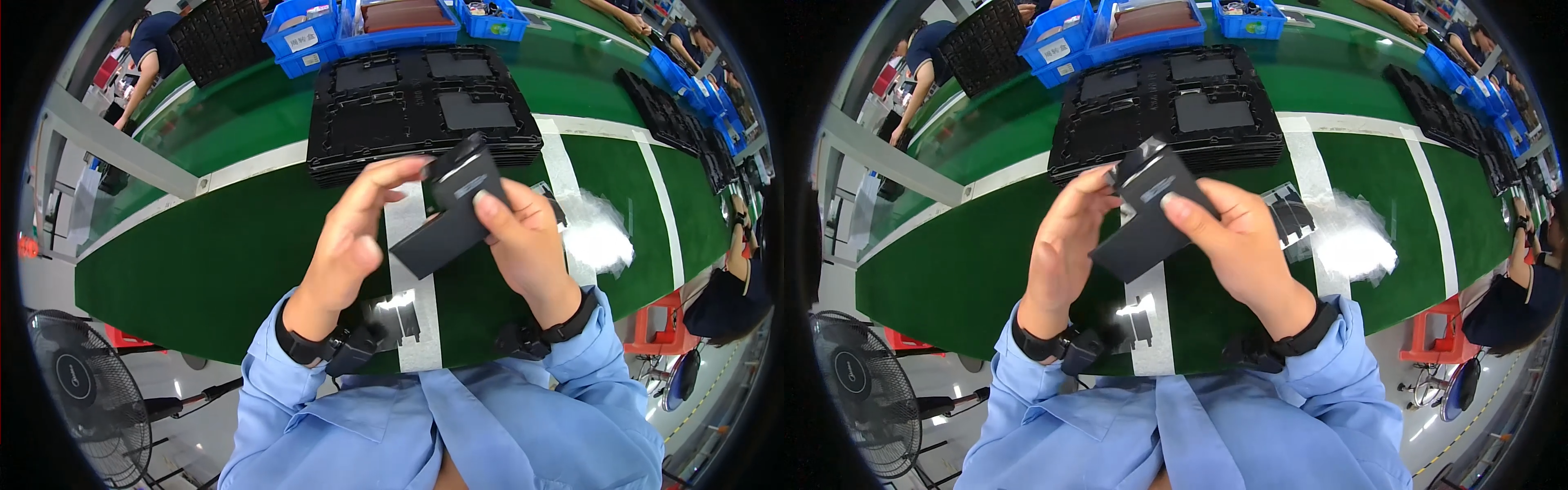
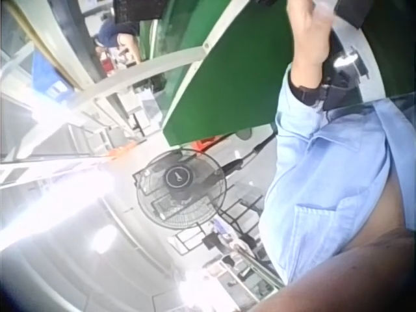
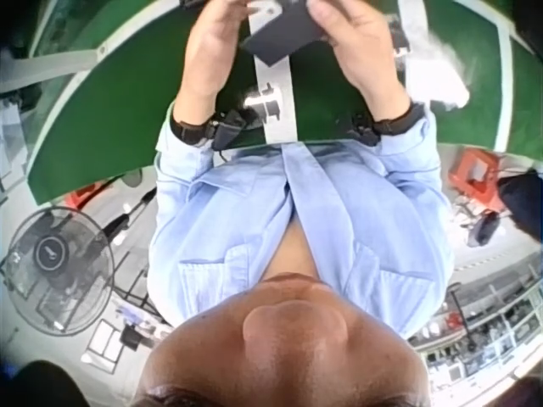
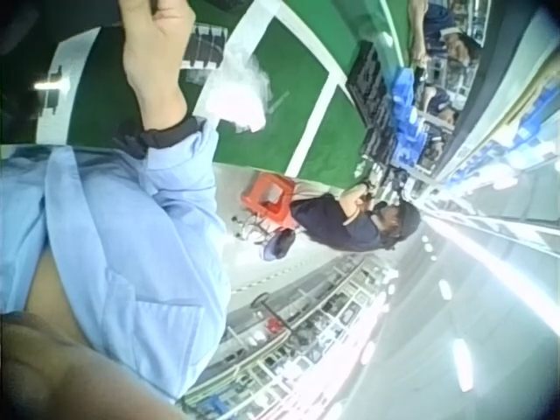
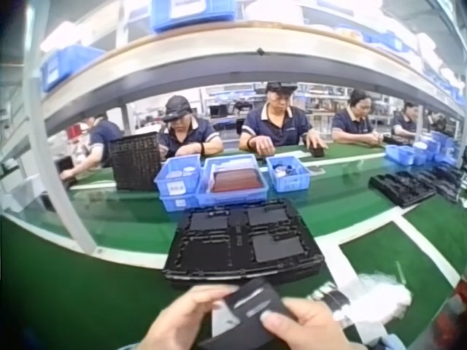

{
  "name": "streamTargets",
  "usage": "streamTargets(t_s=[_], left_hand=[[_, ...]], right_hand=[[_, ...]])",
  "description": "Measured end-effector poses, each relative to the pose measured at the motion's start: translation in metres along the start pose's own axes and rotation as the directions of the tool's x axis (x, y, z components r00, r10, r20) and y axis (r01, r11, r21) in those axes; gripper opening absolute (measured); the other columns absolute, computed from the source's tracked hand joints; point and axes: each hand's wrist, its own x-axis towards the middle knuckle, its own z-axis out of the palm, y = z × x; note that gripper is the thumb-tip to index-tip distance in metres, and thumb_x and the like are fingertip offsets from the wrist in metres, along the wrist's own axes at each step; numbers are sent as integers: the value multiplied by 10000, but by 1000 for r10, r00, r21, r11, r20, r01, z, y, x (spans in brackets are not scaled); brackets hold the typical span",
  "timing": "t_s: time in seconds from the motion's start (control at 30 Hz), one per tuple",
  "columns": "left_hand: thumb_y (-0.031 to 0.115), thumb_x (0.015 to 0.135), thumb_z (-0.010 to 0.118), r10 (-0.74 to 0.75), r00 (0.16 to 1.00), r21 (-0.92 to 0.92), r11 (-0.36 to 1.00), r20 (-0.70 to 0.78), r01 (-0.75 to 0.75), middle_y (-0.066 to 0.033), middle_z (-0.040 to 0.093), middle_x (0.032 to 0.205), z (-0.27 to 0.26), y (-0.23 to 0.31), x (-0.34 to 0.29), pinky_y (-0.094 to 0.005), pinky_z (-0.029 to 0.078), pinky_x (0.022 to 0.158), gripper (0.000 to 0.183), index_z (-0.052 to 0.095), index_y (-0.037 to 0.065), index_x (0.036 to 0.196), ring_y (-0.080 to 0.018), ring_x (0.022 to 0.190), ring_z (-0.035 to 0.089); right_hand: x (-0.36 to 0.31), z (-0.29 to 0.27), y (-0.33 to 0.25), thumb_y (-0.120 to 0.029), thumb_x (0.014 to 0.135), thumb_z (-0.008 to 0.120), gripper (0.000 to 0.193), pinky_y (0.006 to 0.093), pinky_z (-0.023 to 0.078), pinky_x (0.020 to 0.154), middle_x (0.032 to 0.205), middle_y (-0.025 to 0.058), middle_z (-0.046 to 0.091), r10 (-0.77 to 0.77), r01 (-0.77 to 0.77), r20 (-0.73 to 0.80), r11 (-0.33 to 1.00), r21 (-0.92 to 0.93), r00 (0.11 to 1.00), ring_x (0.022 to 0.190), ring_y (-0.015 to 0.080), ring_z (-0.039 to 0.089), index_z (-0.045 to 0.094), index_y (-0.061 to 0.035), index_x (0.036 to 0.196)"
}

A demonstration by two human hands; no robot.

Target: Assembling black plastic electronic components at a factory workbench.

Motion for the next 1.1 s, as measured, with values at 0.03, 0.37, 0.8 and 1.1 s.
streamTargets(t_s=[0.03,0.37,0.8,1.1], left_hand=[[680,713,439,-18,992,-162,986,123,38,-145,309,1329,0,-2,2,-311,278,939,917,316,-24,1287,-227,1202,330],[778,647,391,-84,977,-411,898,197,160,-250,169,1375,19,8,-3,-423,182,1036,1106,133,-48,1336,-333,1286,193],[585,692,549,261,918,261,903,298,-342,-181,375,1304,-5,-1,5,-435,203,1015,877,339,-29,1282,-340,1242,293],[494,725,570,150,973,112,979,177,-172,-172,373,1307,5,0,0,-427,210,1016,804,323,-20,1292,-327,1237,306]], right_hand=[[0,-1,1,-168,849,552,199,207,424,679,799,5,596,13,-8,54,996,-94,998,747,46,517,600,15,910],[-2,8,4,-180,839,568,207,204,444,606,756,11,589,31,-23,92,996,-82,995,680,50,529,603,20,884],[-4,8,-5,-141,824,586,158,184,400,564,705,-3,582,-53,74,105,975,-208,993,645,28,500,606,16,835],[-5,6,-8,-135,824,586,151,183,405,570,718,-1,593,-36,65,112,960,-272,993,656,26,506,609,14,835]])
